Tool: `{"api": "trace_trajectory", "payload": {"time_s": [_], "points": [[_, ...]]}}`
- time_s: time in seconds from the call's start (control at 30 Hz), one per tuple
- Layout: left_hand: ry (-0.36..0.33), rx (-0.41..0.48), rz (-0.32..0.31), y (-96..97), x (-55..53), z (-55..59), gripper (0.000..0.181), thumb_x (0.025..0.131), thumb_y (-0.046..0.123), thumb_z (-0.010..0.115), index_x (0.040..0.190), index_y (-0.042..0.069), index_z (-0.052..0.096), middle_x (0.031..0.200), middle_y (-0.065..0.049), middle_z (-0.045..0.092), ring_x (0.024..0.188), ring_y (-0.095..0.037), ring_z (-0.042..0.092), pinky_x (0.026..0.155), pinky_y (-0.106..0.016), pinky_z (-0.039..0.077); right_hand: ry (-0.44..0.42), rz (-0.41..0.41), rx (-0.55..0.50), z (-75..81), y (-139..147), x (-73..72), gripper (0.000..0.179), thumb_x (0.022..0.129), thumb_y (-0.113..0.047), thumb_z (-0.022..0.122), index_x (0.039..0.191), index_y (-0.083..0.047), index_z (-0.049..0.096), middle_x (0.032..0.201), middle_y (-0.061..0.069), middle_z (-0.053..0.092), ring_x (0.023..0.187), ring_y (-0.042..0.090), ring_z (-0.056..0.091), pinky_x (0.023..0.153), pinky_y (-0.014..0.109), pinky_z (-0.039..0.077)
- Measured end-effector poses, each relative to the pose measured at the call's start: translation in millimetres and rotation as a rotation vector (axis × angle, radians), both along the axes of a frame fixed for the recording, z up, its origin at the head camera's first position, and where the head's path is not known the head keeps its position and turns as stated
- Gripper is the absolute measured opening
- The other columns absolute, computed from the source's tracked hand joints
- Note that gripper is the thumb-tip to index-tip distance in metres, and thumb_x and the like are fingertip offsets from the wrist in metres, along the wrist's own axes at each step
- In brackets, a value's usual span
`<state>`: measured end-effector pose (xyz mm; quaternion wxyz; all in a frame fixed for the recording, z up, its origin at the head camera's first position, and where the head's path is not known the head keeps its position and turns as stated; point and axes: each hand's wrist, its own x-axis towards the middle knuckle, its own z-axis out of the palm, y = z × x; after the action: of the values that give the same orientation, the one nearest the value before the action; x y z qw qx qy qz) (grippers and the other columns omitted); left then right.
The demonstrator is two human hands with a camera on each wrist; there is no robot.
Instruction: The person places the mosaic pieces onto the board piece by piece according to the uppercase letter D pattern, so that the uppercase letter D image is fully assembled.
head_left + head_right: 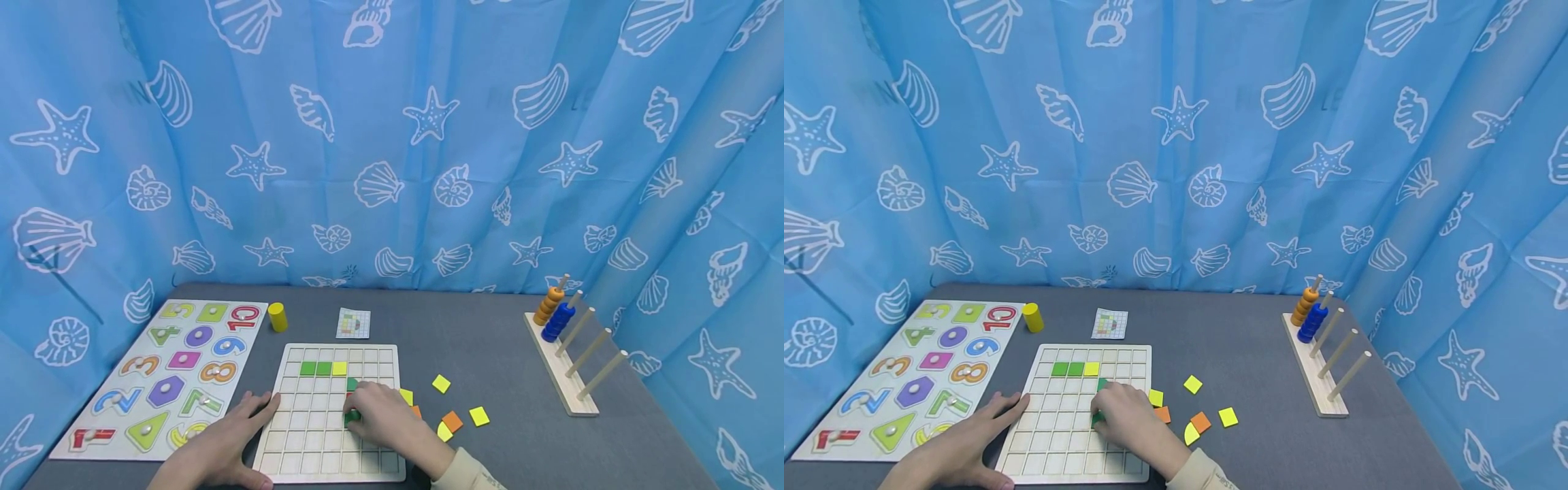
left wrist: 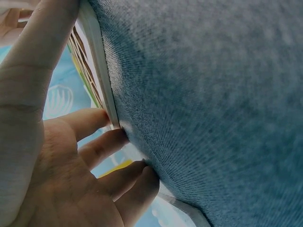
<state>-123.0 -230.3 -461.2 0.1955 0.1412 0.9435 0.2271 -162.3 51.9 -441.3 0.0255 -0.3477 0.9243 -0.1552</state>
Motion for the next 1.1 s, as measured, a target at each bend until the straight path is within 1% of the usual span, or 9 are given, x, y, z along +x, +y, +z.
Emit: {"api": "trace_trajectory", "payload": {"time_s": [0.2,0.33,0.43,0.6,0.73,0.83,0.97,1.1], "points": [[-0.003,0.002,-0.002,-0.2,0.1,-0.3,0.127,0.061,0.057,0.092,0.160,0.004,0.032,0.163,-0.028,0.033,0.150,-0.061,0.017,0.110,-0.076,0.032,-0.035,-0.016,-0.003,0.0,-1.6,-0.3,0.008,0.081,-0.012,0.086,0.085,-0.019,0.082,0.079,-0.008,0.068,0.071,-0.003,0.049,0.056,0.016,0.042],[-0.004,0.001,-0.003,-0.6,-0.2,-1.1,0.128,0.060,0.058,0.092,0.160,0.004,0.032,0.163,-0.028,0.033,0.150,-0.061,0.018,0.110,-0.075,0.032,-0.020,-0.014,-0.006,0.6,1.1,-0.5,0.011,0.080,-0.015,0.087,0.088,-0.020,0.082,0.080,-0.009,0.068,0.072,-0.003,0.050,0.055,0.015,0.041],[-0.002,0.001,-0.002,-0.5,-0.3,-1.1,0.128,0.060,0.058,0.092,0.159,0.004,0.032,0.163,-0.028,0.033,0.150,-0.061,0.018,0.110,-0.075,0.033,-0.021,-0.015,-0.019,5.5,5.5,-0.6,0.012,0.079,-0.015,0.087,0.089,-0.019,0.082,0.082,-0.008,0.069,0.072,-0.002,0.052,0.055,0.015,0.041],[0.002,0.002,-0.002,0.5,0.3,0.1,0.128,0.060,0.056,0.093,0.159,0.003,0.032,0.162,-0.028,0.033,0.150,-0.061,0.018,0.110,-0.075,0.032,-0.067,-0.037,-0.047,15.2,18.2,-0.9,0.015,0.081,-0.018,0.086,0.096,-0.016,0.083,0.087,-0.004,0.072,0.071,0.000,0.054,0.053,0.017,0.041],[-0.001,-0.002,-0.001,0.7,0.3,0.4,0.128,0.060,0.056,0.093,0.159,0.003,0.032,0.162,-0.028,0.034,0.150,-0.061,0.018,0.110,-0.075,0.033,-0.061,-0.050,-0.043,18.0,33.3,0.1,0.016,0.083,-0.019,0.084,0.098,-0.015,0.083,0.090,-0.002,0.073,0.071,0.002,0.056,0.054,0.019,0.043],[0.000,-0.005,-0.003,0.3,0.2,0.6,0.128,0.060,0.057,0.093,0.159,0.003,0.032,0.162,-0.028,0.034,0.150,-0.061,0.018,0.109,-0.075,0.034,-0.061,-0.060,-0.045,18.5,45.5,2.0,0.016,0.082,-0.017,0.083,0.098,-0.013,0.082,0.091,0.000,0.074,0.074,0.004,0.060,0.057,0.019,0.045],[-0.001,0.000,-0.006,-0.5,-0.2,1.5,0.128,0.060,0.057,0.092,0.159,0.003,0.032,0.162,-0.029,0.033,0.150,-0.062,0.018,0.109,-0.075,0.033,-0.081,-0.068,-0.047,17.9,62.0,5.8,0.016,0.083,-0.018,0.082,0.098,-0.012,0.082,0.087,0.000,0.072,0.070,0.001,0.054,0.055,0.018,0.042],[-0.012,0.006,-0.004,-0.3,-0.6,1.4,0.127,0.061,0.056,0.092,0.159,0.003,0.032,0.162,-0.029,0.032,0.150,-0.062,0.017,0.110,-0.075,0.032,-0.097,-0.100,-0.034,15.1,79.3,11.8,0.015,0.082,-0.019,0.084,0.096,-0.014,0.081,0.081,-0.004,0.065,0.067,0.000,0.045,0.051,0.020,0.038]]}}
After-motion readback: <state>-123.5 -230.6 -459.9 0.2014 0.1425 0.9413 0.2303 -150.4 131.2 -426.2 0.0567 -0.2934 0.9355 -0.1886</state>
